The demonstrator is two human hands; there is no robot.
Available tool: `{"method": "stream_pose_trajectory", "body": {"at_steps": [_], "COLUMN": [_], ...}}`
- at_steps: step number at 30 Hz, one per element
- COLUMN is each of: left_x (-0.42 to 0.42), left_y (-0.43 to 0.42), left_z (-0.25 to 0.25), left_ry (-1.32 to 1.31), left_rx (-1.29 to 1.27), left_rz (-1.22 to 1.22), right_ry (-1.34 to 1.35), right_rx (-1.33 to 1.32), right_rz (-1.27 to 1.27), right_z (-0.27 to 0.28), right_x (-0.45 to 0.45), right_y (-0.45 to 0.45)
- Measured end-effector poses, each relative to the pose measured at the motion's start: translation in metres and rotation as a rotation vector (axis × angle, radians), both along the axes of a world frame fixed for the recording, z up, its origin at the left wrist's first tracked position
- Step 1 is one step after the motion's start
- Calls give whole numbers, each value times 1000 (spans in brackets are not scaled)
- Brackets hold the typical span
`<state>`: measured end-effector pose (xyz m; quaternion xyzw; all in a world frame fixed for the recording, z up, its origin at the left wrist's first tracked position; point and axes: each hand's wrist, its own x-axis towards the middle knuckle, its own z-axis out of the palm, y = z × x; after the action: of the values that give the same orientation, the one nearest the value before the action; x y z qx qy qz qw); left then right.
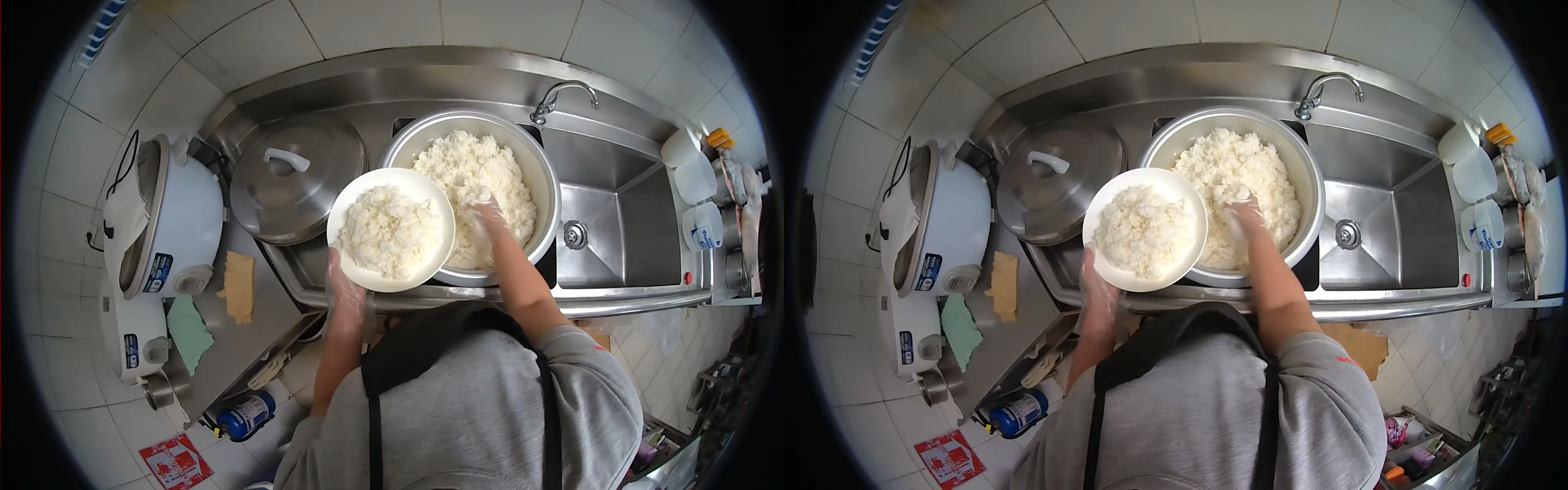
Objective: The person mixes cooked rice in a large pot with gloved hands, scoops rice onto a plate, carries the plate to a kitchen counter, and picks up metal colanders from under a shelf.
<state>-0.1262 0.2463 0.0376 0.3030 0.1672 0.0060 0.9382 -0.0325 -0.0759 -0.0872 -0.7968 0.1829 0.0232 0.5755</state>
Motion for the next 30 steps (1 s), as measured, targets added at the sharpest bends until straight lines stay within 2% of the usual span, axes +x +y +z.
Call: {"method": "stream_pose_trajectory", "body": {"at_steps": [3,4,7,10,12,14,16,17,20,23,24,27,28,30], "left_x": [2,2,-4,0,0,-1,-2,-3,-3,-1,-1,-3,-4,-1], "left_y": [6,5,-7,3,3,2,0,-1,-1,1,2,-4,-2,-1], "left_z": [-10,-12,21,-7,-4,-1,6,8,6,2,0,15,13,9], "left_ry": [-28,-27,18,-49,-12,20,47,60,61,65,70,47,55,62], "left_rx": [-75,-91,-86,-161,-107,-77,-74,-75,-78,-61,-53,-101,-97,-92], "left_rz": [-36,-36,-1,-46,-12,7,10,10,16,37,46,29,34,38], "right_ry": [188,234,-38,-299,-368,-464,-177,-37,-486,-317,-283,-272,-331,-412], "right_rx": [491,546,700,881,816,884,607,462,-171,-537,-549,-515,-453,-684], "right_rz": [119,57,169,286,396,578,616,629,801,658,671,717,714,797], "right_z": [39,98,80,55,68,116,210,233,227,239,235,170,166,167], "right_x": [-14,-33,-22,-6,12,9,-4,-6,3,-4,-5,-6,-16,-30], "right_y": [-35,-24,-52,-68,-50,-19,39,62,105,128,130,144,148,161]}}
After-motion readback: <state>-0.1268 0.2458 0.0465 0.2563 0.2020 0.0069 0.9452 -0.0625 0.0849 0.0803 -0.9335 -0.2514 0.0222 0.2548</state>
